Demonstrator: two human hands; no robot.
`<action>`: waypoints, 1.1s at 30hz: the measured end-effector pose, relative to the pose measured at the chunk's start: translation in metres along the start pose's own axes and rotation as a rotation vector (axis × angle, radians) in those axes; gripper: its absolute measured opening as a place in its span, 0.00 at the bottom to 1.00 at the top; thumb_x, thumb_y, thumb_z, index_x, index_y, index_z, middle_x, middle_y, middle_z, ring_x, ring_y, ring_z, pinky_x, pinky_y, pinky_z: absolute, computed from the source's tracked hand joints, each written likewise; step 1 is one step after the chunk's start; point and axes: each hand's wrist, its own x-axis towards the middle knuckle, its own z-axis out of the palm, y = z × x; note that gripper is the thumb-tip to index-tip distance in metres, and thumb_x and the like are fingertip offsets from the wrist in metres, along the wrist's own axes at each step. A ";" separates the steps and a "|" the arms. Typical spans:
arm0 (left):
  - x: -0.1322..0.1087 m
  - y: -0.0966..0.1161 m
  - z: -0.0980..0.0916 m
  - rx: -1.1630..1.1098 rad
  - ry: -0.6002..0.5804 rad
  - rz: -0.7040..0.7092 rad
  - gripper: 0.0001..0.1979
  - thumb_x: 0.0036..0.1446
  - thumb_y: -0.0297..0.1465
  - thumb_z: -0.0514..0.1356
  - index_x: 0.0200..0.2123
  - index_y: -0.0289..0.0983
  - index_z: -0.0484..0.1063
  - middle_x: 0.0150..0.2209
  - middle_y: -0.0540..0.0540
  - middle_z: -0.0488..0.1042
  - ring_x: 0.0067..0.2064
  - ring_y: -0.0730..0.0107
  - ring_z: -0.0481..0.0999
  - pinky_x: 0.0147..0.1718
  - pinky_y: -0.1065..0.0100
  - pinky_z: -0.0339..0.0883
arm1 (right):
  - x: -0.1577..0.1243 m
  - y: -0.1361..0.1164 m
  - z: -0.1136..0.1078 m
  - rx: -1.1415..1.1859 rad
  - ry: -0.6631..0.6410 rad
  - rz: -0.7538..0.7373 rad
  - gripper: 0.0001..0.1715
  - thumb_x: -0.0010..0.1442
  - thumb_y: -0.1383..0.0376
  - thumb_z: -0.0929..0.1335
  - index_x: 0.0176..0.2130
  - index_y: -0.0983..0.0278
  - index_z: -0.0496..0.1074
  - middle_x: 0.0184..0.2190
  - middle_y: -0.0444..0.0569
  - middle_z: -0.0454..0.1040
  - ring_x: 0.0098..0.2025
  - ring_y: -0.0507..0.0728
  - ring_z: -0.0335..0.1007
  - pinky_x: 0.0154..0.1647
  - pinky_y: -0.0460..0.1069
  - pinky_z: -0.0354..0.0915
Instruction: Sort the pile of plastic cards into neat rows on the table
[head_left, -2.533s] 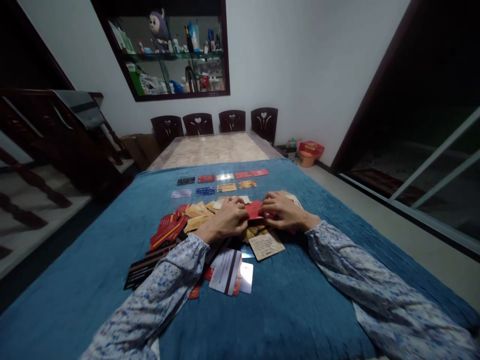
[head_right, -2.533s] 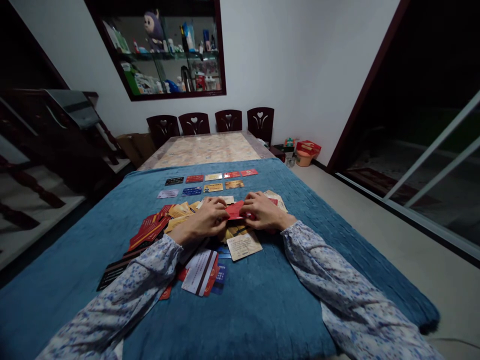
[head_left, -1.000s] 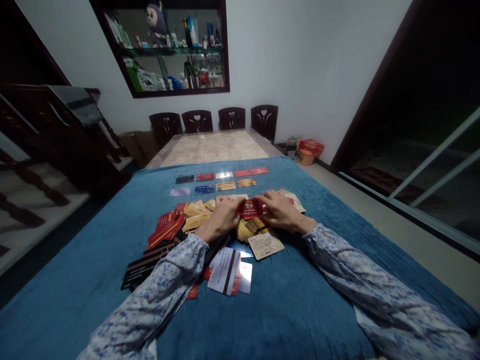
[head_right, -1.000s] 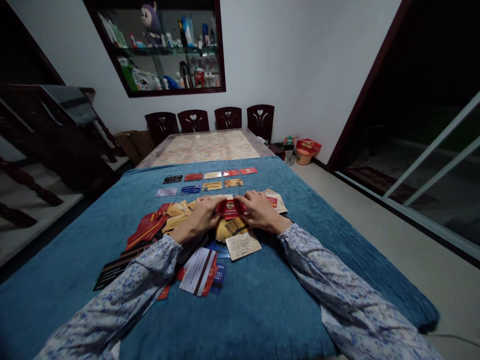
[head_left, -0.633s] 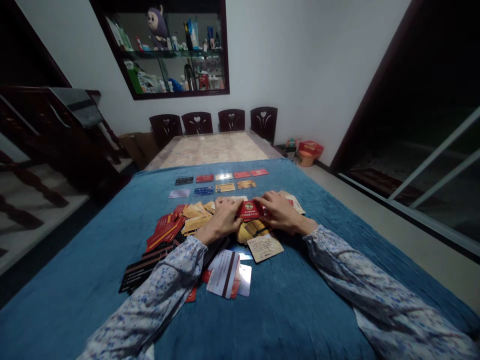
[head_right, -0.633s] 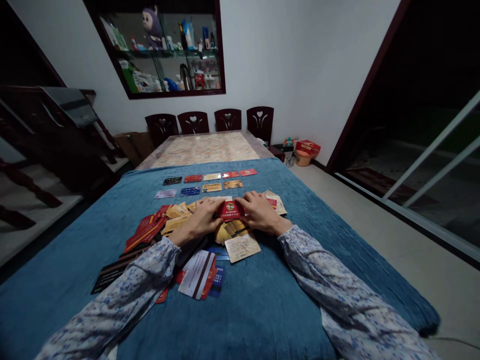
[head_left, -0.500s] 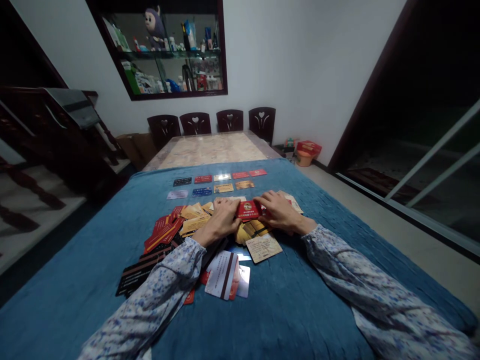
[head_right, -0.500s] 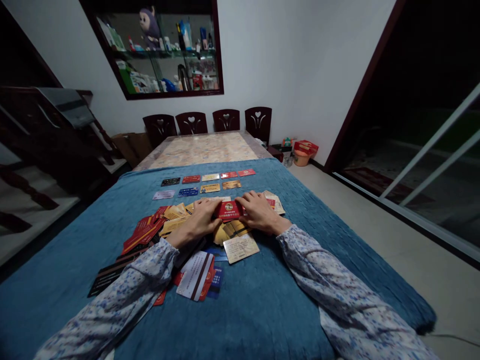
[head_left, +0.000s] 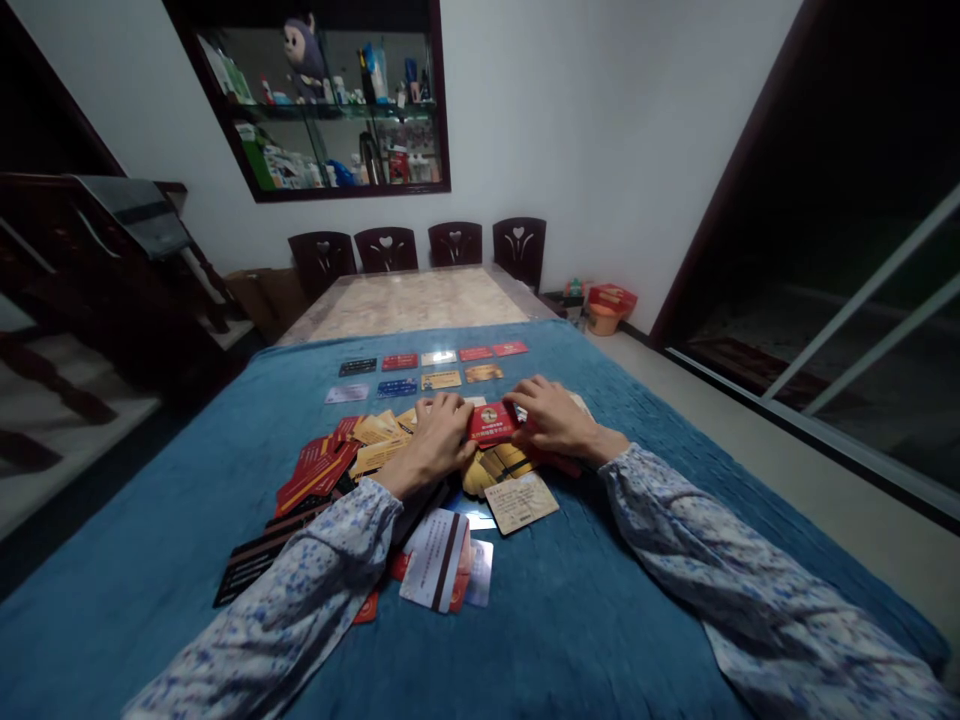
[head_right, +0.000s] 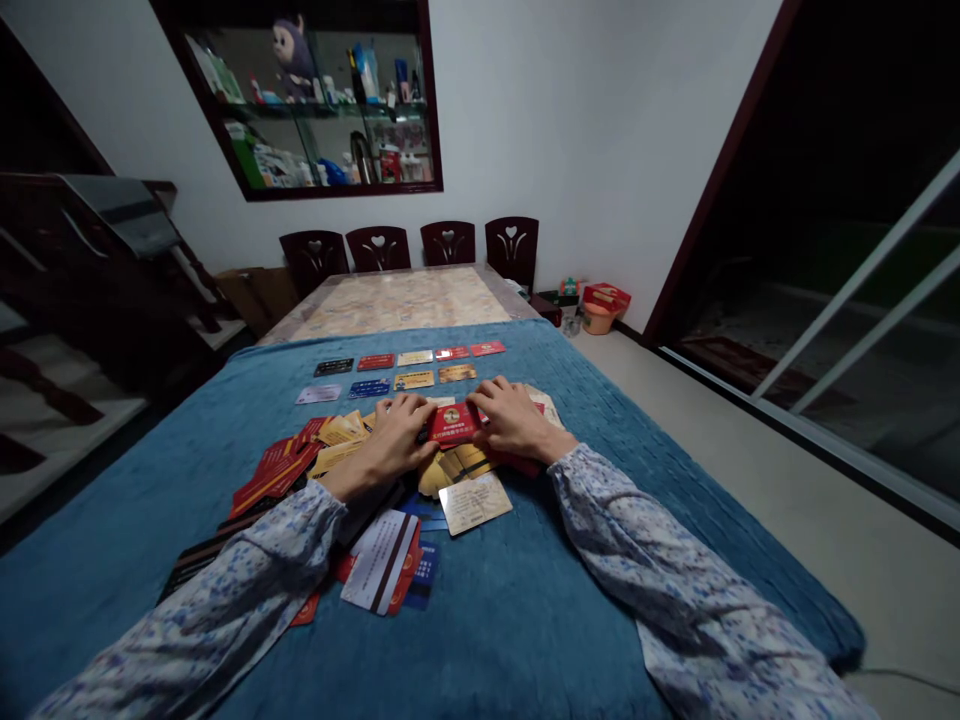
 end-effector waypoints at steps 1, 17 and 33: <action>0.001 0.000 -0.002 0.000 -0.020 0.002 0.20 0.58 0.34 0.62 0.54 0.36 0.70 0.55 0.34 0.71 0.58 0.45 0.66 0.55 0.45 0.58 | 0.001 0.001 -0.001 0.004 -0.002 -0.002 0.30 0.60 0.59 0.73 0.59 0.64 0.70 0.55 0.60 0.72 0.54 0.66 0.62 0.46 0.56 0.59; 0.051 0.002 -0.020 0.049 -0.097 0.079 0.12 0.59 0.32 0.60 0.46 0.37 0.72 0.53 0.36 0.71 0.56 0.46 0.65 0.53 0.47 0.59 | 0.020 0.042 -0.021 -0.057 -0.052 -0.029 0.23 0.59 0.57 0.73 0.53 0.60 0.75 0.49 0.58 0.73 0.51 0.66 0.63 0.45 0.55 0.60; 0.123 -0.013 0.000 0.046 -0.134 0.070 0.12 0.59 0.33 0.61 0.45 0.37 0.75 0.53 0.35 0.70 0.57 0.46 0.64 0.54 0.44 0.60 | 0.059 0.096 -0.018 -0.112 -0.118 0.038 0.21 0.59 0.59 0.73 0.52 0.61 0.75 0.50 0.60 0.74 0.52 0.68 0.64 0.41 0.55 0.61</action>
